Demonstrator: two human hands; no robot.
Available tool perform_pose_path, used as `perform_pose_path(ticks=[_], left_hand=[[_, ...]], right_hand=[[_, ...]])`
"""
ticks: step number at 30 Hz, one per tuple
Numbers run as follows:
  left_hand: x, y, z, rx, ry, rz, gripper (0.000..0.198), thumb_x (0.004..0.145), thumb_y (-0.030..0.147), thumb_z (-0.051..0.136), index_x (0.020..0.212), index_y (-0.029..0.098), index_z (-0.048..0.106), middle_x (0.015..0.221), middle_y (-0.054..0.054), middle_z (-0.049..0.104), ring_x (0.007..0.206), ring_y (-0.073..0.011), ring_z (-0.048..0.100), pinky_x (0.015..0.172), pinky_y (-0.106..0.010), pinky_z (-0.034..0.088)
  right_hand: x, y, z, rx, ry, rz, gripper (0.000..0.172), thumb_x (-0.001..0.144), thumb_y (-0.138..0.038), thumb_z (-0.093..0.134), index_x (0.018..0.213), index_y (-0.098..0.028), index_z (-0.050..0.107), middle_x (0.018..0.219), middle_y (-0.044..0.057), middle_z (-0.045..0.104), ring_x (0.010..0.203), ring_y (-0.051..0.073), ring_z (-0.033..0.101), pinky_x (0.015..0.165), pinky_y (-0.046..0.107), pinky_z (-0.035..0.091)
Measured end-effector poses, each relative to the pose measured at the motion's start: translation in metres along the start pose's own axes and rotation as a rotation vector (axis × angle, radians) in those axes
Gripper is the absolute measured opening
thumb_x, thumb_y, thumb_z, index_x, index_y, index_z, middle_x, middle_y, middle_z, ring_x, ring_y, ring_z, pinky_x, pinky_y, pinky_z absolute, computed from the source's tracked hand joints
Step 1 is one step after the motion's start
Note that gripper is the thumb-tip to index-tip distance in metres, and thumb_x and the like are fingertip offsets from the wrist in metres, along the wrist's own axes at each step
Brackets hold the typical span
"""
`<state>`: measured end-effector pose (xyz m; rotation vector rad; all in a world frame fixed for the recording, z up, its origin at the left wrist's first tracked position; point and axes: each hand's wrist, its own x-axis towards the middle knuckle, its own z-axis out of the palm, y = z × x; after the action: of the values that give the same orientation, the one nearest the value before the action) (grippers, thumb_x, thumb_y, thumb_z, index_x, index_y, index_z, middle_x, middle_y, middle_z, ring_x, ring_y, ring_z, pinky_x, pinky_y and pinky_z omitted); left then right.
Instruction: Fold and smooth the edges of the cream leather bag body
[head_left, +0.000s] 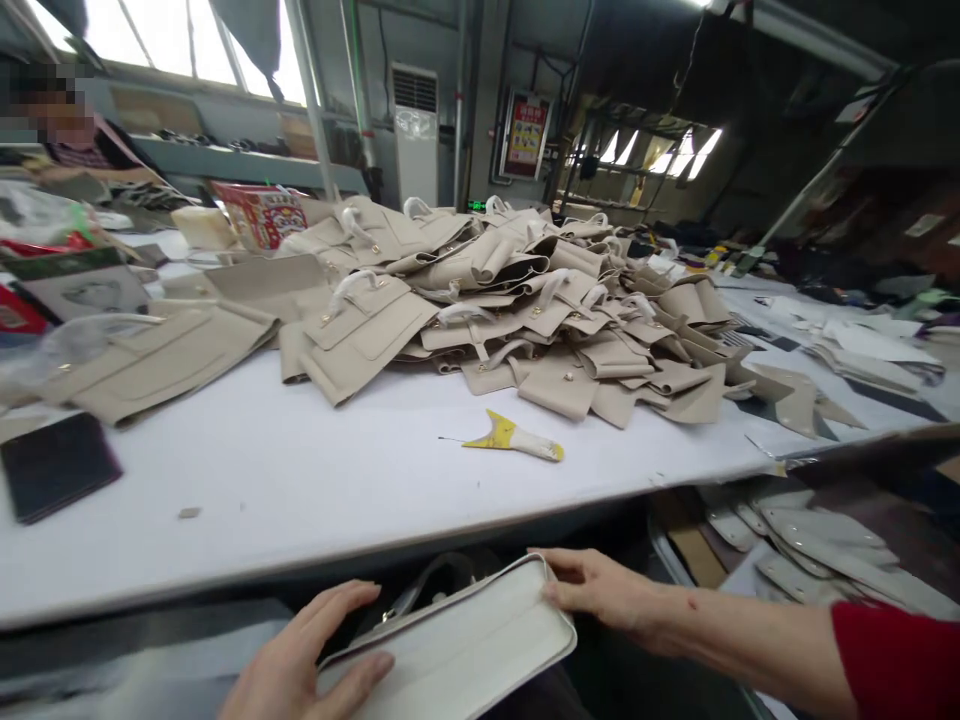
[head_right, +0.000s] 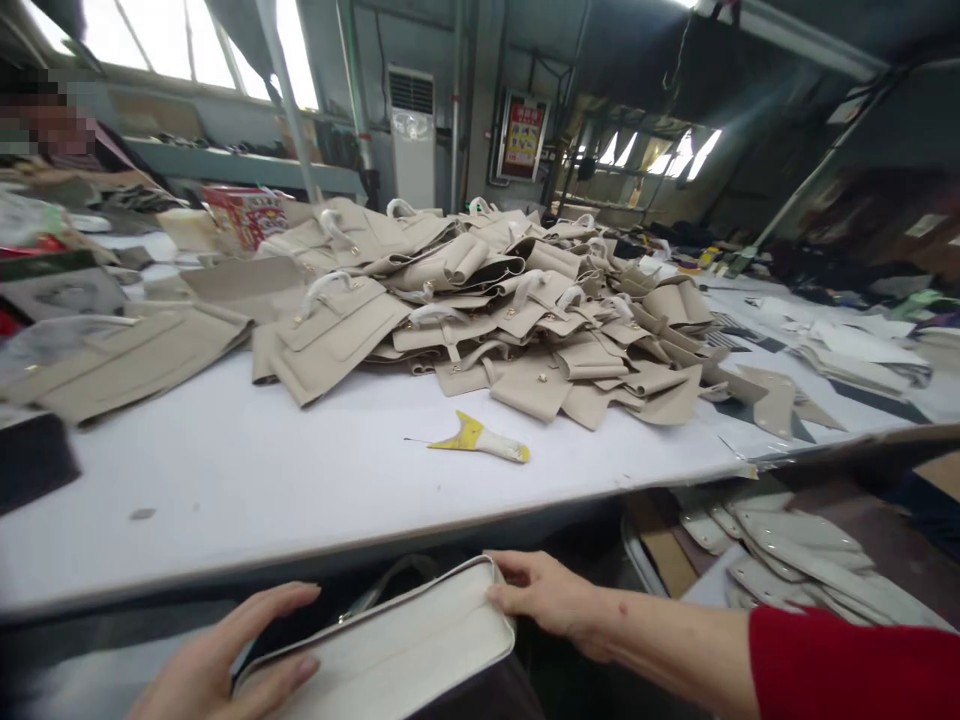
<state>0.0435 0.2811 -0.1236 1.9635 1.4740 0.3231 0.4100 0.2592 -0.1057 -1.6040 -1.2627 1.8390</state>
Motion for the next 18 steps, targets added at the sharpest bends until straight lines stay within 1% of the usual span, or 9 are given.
perform_pose_path(ticks=[2, 4, 5, 7, 9, 11, 14, 16, 18], left_hand=[[0.0, 0.023, -0.003, 0.01, -0.029, -0.033, 0.044, 0.083, 0.049, 0.058, 0.122, 0.028, 0.062, 0.134, -0.004, 0.062, 0.123, -0.0262, 0.058, 0.103, -0.037, 0.048], [0.002, 0.049, -0.005, 0.023, -0.016, -0.046, 0.036, 0.082, 0.037, 0.059, 0.116, 0.028, 0.063, 0.13, -0.003, 0.063, 0.119, -0.0247, 0.058, 0.101, -0.038, 0.047], [0.003, 0.062, -0.005, 0.033, -0.014, -0.043, 0.032, 0.08, 0.033, 0.059, 0.112, 0.028, 0.064, 0.125, -0.002, 0.064, 0.115, -0.0238, 0.06, 0.098, -0.037, 0.047], [0.007, 0.082, -0.004, 0.058, 0.002, -0.018, 0.028, 0.077, 0.026, 0.058, 0.104, 0.027, 0.064, 0.115, 0.0, 0.067, 0.106, -0.0223, 0.061, 0.092, -0.035, 0.046], [0.012, 0.095, -0.001, 0.081, 0.017, 0.017, 0.026, 0.074, 0.022, 0.057, 0.099, 0.026, 0.064, 0.108, 0.001, 0.068, 0.101, -0.0214, 0.061, 0.088, -0.034, 0.044], [0.018, 0.1, 0.003, 0.097, 0.009, 0.028, 0.027, 0.072, 0.019, 0.056, 0.096, 0.026, 0.065, 0.103, 0.001, 0.068, 0.096, -0.0206, 0.062, 0.083, -0.032, 0.043], [0.025, 0.098, 0.007, 0.096, -0.033, 0.006, 0.027, 0.07, 0.018, 0.053, 0.093, 0.026, 0.066, 0.097, 0.002, 0.069, 0.09, -0.0195, 0.062, 0.074, -0.029, 0.041], [0.026, 0.095, 0.009, 0.084, -0.052, 0.001, 0.028, 0.069, 0.019, 0.053, 0.092, 0.027, 0.066, 0.095, 0.003, 0.069, 0.089, -0.0196, 0.062, 0.072, -0.029, 0.041], [0.025, 0.093, 0.011, 0.071, -0.058, 0.011, 0.029, 0.068, 0.017, 0.053, 0.092, 0.027, 0.066, 0.095, 0.003, 0.069, 0.089, -0.0194, 0.062, 0.074, -0.029, 0.042]], right_hand=[[0.003, 0.002, 0.0, -0.066, 0.111, -0.135, 0.073, 0.075, -0.053, 0.073, 0.138, -0.021, 0.056, 0.135, 0.009, 0.06, 0.129, 0.028, 0.049, 0.111, 0.04, 0.035], [0.008, -0.003, 0.002, -0.281, 0.22, -0.302, 0.06, 0.08, -0.045, 0.07, 0.134, -0.021, 0.059, 0.139, 0.01, 0.056, 0.129, 0.028, 0.048, 0.112, 0.042, 0.032], [0.011, -0.009, 0.005, -0.434, 0.233, -0.416, 0.051, 0.084, -0.04, 0.068, 0.131, -0.021, 0.062, 0.138, 0.01, 0.057, 0.126, 0.027, 0.049, 0.111, 0.042, 0.033], [0.016, -0.022, 0.013, -0.785, 0.179, -0.639, 0.036, 0.091, -0.032, 0.059, 0.123, -0.019, 0.066, 0.126, 0.011, 0.063, 0.116, 0.026, 0.053, 0.103, 0.042, 0.038], [0.023, -0.034, 0.025, -1.052, 0.042, -0.739, 0.028, 0.095, -0.025, 0.048, 0.111, -0.015, 0.068, 0.109, 0.013, 0.066, 0.102, 0.026, 0.055, 0.091, 0.042, 0.04], [0.032, -0.042, 0.036, -1.167, -0.065, -0.743, 0.023, 0.092, -0.018, 0.046, 0.094, -0.013, 0.069, 0.095, 0.013, 0.066, 0.09, 0.025, 0.055, 0.081, 0.039, 0.039], [0.048, -0.051, 0.043, -1.105, -0.103, -0.684, 0.019, 0.085, -0.013, 0.048, 0.08, -0.012, 0.067, 0.087, 0.012, 0.064, 0.078, 0.021, 0.051, 0.073, 0.035, 0.037], [0.055, -0.056, 0.037, -1.0, -0.088, -0.602, 0.022, 0.086, -0.015, 0.049, 0.074, -0.011, 0.067, 0.078, 0.008, 0.061, 0.07, 0.018, 0.048, 0.069, 0.033, 0.035], [0.057, -0.06, 0.025, -0.86, -0.144, -0.491, 0.027, 0.087, -0.023, 0.051, 0.07, -0.012, 0.069, 0.066, 0.003, 0.057, 0.062, 0.015, 0.045, 0.064, 0.03, 0.035]])
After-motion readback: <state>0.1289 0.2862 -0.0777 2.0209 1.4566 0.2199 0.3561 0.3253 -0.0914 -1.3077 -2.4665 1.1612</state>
